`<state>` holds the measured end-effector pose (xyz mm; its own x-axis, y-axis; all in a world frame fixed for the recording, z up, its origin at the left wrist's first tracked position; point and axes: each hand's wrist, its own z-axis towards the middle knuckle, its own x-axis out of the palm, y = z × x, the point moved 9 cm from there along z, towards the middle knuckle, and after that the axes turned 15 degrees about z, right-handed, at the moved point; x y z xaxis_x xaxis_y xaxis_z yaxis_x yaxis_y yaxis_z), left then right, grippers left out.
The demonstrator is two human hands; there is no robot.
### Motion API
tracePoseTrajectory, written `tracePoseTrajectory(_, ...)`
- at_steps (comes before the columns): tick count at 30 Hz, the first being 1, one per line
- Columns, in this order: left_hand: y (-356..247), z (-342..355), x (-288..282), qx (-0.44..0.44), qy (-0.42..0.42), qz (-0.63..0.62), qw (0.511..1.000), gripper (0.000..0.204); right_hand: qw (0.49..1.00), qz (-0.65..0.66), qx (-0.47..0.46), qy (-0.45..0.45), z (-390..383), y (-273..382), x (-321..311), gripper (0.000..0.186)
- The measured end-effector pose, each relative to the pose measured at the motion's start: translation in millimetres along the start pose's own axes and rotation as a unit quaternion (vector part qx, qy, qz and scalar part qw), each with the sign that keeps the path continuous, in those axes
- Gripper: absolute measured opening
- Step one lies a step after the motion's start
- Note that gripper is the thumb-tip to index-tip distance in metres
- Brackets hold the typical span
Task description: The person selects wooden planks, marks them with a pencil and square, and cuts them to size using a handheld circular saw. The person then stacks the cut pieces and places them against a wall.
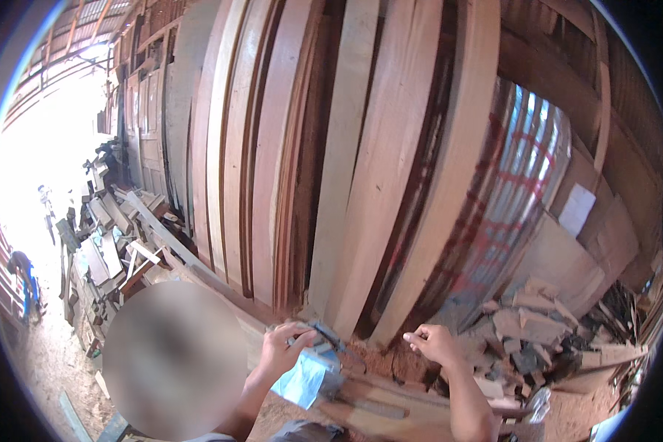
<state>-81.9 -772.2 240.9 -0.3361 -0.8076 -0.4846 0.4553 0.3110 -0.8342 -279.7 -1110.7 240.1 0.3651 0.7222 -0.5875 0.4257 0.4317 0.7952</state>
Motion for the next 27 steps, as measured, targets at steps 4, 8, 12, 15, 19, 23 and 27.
tracePoseTrajectory(4,-75.5,-50.1,18.9,0.227,0.056,-0.037,0.972,0.019,0.973,0.167,-0.1,-0.122,-103.4,-15.6,13.9,0.026)
tracePoseTrajectory(8,-199.2,-107.0,-17.0,0.398,0.139,-0.19,0.887,0.022,0.916,0.308,-0.177,-0.188,-182.3,-23.3,39.3,0.016)
tracePoseTrajectory(12,-303.6,-155.3,-87.5,0.591,0.161,-0.355,0.706,0.019,0.913,0.313,-0.155,-0.21,-248.4,-25.8,63.2,0.015)
tracePoseTrajectory(15,-335.3,-194.1,-127.2,0.519,0.157,-0.528,0.654,0.015,0.897,0.354,-0.136,-0.228,-278.8,-17.8,89.9,0.016)
tracePoseTrajectory(19,-322.9,-199.0,-98.7,0.356,0.408,-0.694,0.474,0.029,0.861,0.414,-0.075,-0.286,-312.0,-73.0,140.1,0.018)
tracePoseTrajectory(23,-312.1,-198.6,-114.6,0.284,0.489,-0.729,0.386,0.043,0.861,0.415,0.038,-0.293,-309.2,-75.9,197.0,0.023)
tracePoseTrajectory(27,-281.3,-166.3,-148.1,0.264,0.48,-0.752,0.366,0.058,0.88,0.393,0.103,-0.246,-268.7,29.7,251.5,0.023)
